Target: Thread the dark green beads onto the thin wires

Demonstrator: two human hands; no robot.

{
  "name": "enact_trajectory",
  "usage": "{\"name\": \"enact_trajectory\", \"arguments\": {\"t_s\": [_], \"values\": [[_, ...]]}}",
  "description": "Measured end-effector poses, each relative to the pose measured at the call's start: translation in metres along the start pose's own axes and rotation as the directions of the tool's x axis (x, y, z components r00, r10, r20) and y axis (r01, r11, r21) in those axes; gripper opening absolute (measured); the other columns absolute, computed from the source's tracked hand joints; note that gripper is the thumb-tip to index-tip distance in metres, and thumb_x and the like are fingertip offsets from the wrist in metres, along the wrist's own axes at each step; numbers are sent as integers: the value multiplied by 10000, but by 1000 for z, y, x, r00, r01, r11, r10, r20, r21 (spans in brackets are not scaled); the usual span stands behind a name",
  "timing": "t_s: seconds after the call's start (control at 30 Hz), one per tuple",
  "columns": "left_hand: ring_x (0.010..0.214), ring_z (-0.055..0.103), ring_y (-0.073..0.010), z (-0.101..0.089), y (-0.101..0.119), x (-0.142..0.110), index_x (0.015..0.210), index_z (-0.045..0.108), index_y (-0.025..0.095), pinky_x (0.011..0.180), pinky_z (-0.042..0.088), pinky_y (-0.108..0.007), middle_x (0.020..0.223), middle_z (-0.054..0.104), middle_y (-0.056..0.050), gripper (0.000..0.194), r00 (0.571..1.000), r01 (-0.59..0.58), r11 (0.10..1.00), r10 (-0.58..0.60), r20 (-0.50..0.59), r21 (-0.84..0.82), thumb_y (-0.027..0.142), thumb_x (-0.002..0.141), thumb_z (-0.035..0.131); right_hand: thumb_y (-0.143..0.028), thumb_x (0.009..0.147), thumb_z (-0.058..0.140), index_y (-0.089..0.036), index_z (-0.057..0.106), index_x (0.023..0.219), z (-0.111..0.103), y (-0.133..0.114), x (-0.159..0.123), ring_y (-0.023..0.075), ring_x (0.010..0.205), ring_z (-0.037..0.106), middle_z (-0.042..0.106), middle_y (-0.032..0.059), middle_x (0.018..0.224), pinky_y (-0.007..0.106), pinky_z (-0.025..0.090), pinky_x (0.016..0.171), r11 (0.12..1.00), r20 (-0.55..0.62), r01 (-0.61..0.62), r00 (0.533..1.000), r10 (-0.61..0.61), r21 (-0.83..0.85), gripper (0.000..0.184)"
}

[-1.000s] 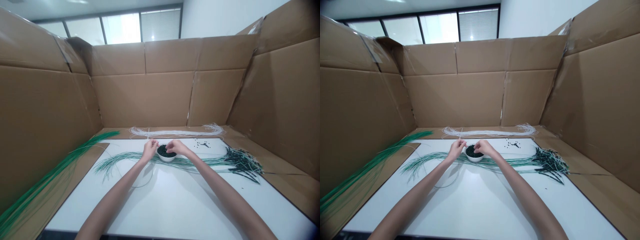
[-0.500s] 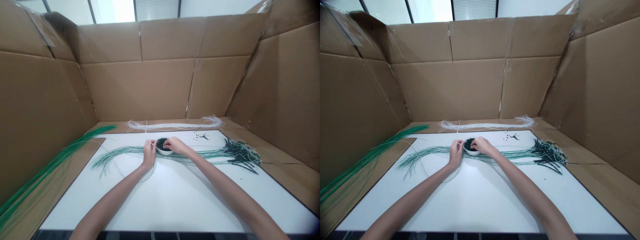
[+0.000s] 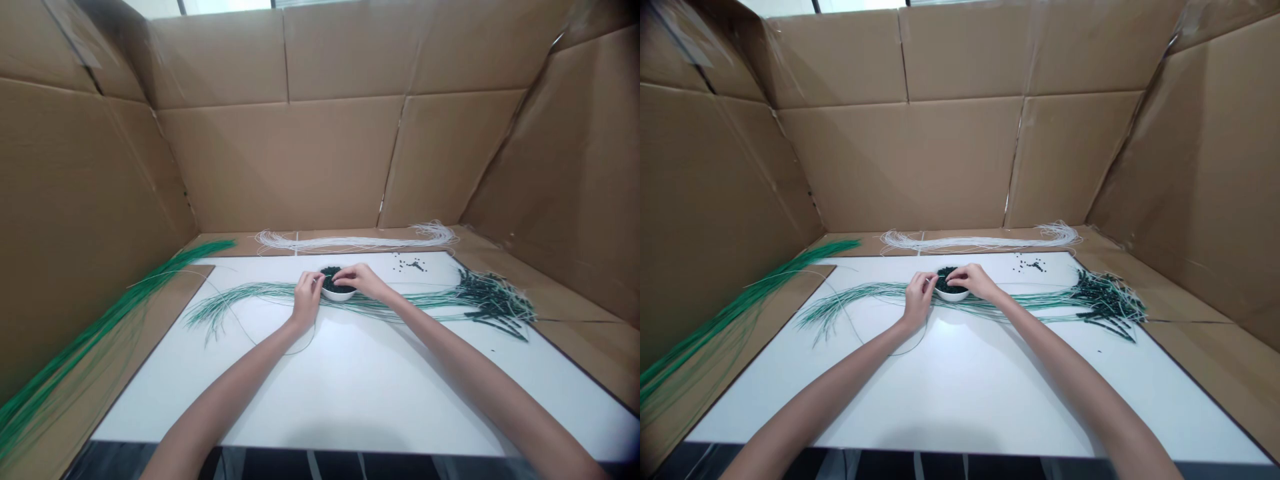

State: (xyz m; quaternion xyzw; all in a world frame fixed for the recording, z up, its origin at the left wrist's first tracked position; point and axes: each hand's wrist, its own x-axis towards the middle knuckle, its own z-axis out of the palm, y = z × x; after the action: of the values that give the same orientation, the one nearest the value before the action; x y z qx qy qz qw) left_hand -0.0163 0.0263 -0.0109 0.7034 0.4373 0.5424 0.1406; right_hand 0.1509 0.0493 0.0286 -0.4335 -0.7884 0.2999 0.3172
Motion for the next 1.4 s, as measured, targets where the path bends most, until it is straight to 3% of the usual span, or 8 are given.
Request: {"name": "enact_trajectory", "arguments": {"t_s": [0.3,0.83,1.4], "values": [[733,497,-108,0,3,-1,819,533,170,654,392,-215,800,523,-27,142,996,-69,998,69,53,11,239,835,410,-356,634,617,-135,682,799,3,10,0,180,708,591,676,56,771,262,438,670,991,-55,12,998,-5,130,283],[751,498,-114,0,1,-2,829,518,177,673,400,-231,812,514,-28,132,993,-95,995,93,74,14,223,839,395,-351,615,630,-118,677,771,2,3,-2,164,666,583,668,63,737,252,441,633,982,-80,-25,996,41,189,285],[624,466,-96,-1,4,-2,829,530,169,609,389,-220,789,525,-26,134,993,-102,994,99,67,42,231,829,411,-376,648,589,-119,668,744,5,-1,-4,155,650,561,656,57,726,249,422,618,994,-111,17,994,-5,109,285]]}}
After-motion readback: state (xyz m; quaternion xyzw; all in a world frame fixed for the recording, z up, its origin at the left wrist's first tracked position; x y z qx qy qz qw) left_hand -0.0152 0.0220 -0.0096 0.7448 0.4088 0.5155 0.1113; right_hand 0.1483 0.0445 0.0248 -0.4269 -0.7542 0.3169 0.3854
